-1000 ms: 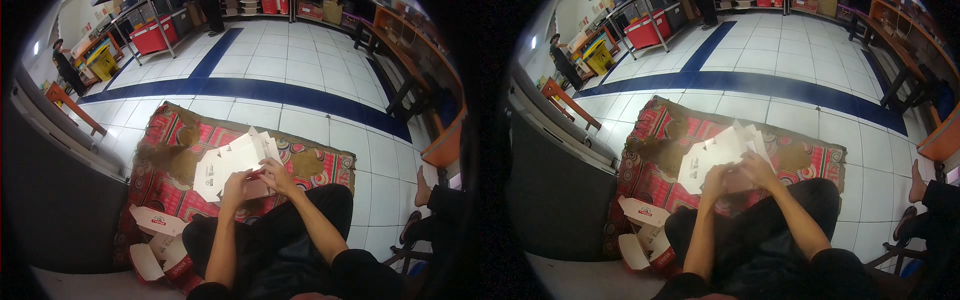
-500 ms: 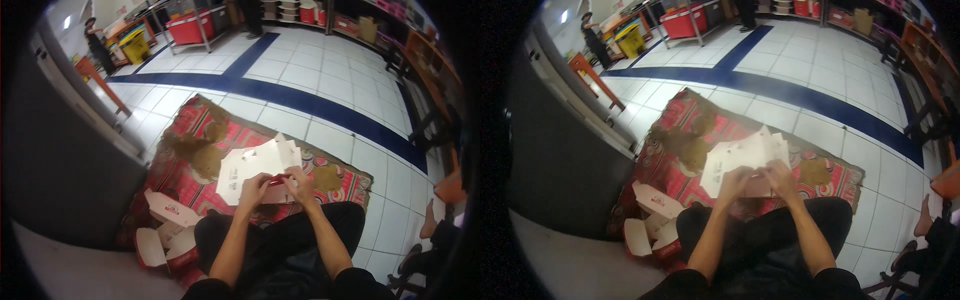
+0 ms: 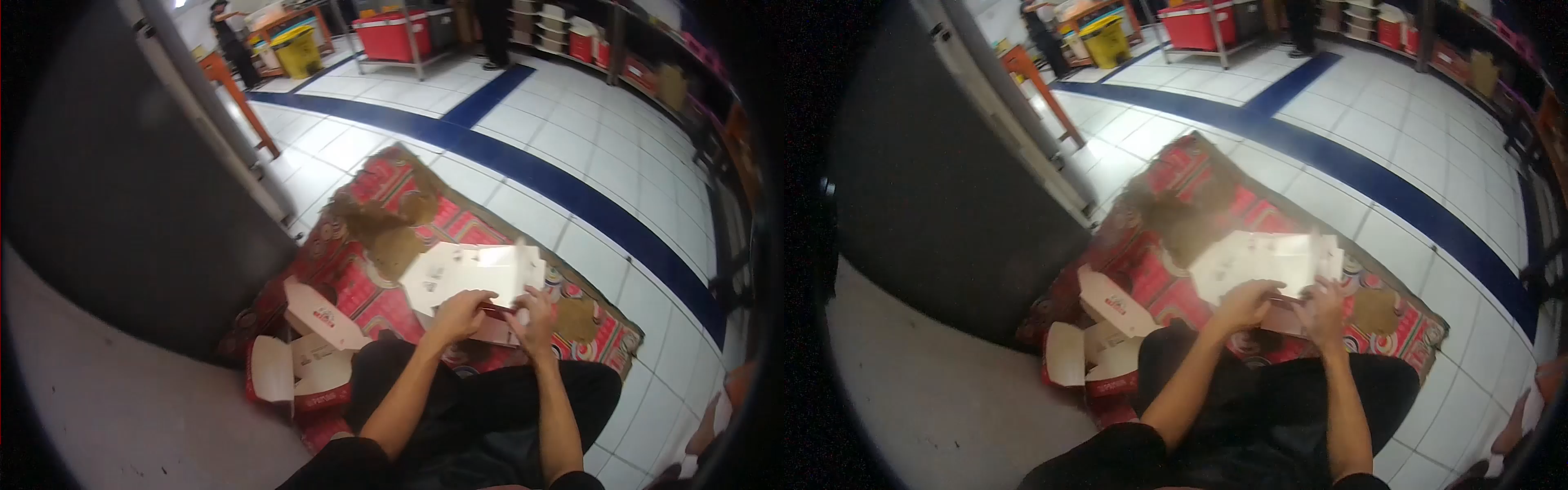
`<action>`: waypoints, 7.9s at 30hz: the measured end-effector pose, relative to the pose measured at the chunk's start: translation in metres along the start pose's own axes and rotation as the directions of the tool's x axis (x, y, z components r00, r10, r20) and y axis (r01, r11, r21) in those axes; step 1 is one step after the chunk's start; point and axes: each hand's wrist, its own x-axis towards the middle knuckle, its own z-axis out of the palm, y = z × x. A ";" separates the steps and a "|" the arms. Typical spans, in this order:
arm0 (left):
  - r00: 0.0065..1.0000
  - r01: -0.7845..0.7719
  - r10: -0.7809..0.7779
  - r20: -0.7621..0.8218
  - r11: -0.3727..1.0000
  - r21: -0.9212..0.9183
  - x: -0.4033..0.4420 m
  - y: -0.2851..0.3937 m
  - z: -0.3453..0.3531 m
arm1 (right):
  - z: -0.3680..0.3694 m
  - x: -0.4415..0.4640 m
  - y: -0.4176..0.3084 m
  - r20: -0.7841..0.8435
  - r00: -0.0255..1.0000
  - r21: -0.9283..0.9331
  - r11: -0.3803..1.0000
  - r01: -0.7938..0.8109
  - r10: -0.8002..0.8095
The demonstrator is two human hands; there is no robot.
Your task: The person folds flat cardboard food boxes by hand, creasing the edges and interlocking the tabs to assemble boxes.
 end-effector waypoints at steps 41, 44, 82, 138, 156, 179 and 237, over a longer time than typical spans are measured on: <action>0.844 -0.385 0.426 -0.325 0.904 0.184 0.002 0.032 0.049 | 0.040 -0.020 0.005 0.277 0.756 0.950 -0.050 -0.308 0.593; 0.855 -0.291 0.284 -0.434 0.955 0.053 0.004 0.025 0.061 | 0.056 -0.031 0.015 -0.044 0.831 0.684 0.623 -0.379 0.554; 0.963 0.152 -0.263 -0.065 0.722 -0.675 0.011 0.013 0.033 | 0.003 -0.004 -0.008 -0.146 0.980 0.363 0.929 -0.075 0.136; 0.989 0.001 -0.017 -0.144 0.994 -0.109 0.008 0.002 0.034 | 0.017 -0.011 0.033 0.123 0.937 0.602 0.727 -0.331 0.326; 0.988 -0.089 0.077 -0.133 0.993 -0.082 0.008 0.011 0.008 | 0.018 -0.009 0.017 0.300 0.894 0.731 0.522 -0.440 0.334; 0.860 -0.173 -0.019 -0.511 0.930 -0.325 0.022 0.002 0.011 | 0.004 -0.005 0.007 0.051 0.925 0.444 0.822 -0.358 0.376; 0.961 0.031 0.002 0.278 0.993 -0.115 0.013 0.011 -0.026 | -0.007 -0.002 -0.027 -0.103 0.965 0.391 0.902 -0.184 0.242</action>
